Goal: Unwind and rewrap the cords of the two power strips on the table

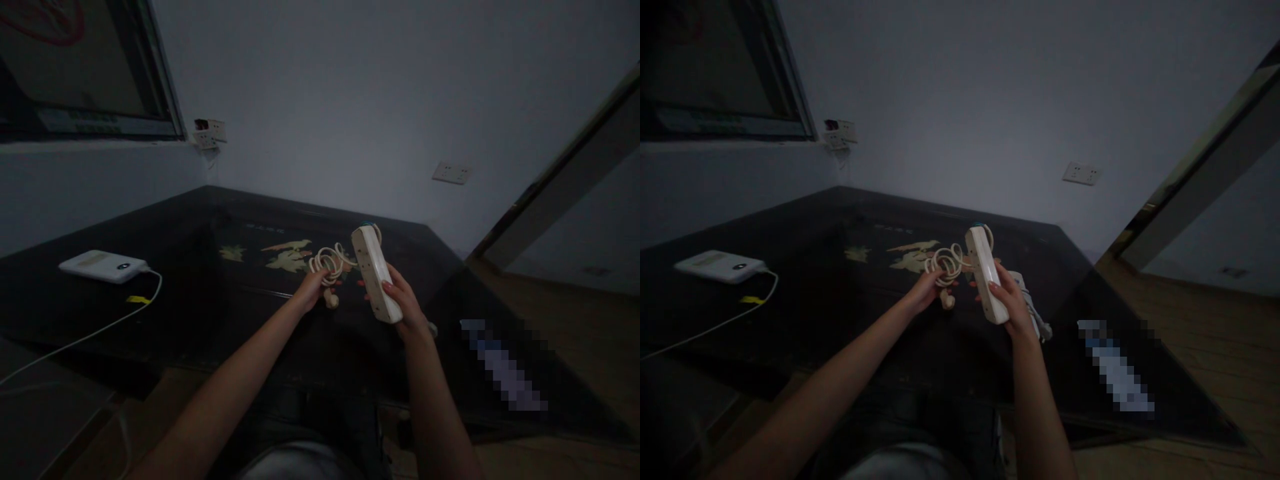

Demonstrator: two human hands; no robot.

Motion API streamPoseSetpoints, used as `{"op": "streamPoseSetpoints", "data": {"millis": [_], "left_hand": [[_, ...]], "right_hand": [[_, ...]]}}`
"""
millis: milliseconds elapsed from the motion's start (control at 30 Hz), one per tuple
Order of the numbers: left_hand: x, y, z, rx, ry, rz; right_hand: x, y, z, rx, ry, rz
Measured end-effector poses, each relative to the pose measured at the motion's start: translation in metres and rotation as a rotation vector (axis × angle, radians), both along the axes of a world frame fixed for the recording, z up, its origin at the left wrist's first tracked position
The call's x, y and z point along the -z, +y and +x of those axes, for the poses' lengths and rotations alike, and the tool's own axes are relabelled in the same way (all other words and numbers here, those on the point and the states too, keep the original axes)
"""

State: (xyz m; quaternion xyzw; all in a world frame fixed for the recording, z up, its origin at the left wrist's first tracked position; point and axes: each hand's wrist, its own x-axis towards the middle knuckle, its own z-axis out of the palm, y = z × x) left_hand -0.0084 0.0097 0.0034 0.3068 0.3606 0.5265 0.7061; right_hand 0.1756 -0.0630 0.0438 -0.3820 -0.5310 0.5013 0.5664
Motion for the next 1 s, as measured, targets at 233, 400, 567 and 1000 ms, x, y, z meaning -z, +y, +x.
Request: {"op": "streamPoseSetpoints", "data": {"millis": [233,400,567,1000], "left_hand": [[0.000,-0.011,0.005,0.208,-0.005,-0.024],[0.005,-0.008,0.007,0.186,0.008,-0.023],[0.006,-0.007,0.005,0.188,0.032,0.004],[0.010,-0.003,0.002,0.165,0.156,-0.035]], "right_hand": [[0.000,-0.001,-0.006,-0.066,-0.076,-0.017],[0.008,0.005,-0.009,-0.090,-0.085,-0.017],[0.007,0.007,-0.011,-0.021,-0.072,-0.029],[0.014,0.011,-0.014,0.010,-0.073,-0.007]]}}
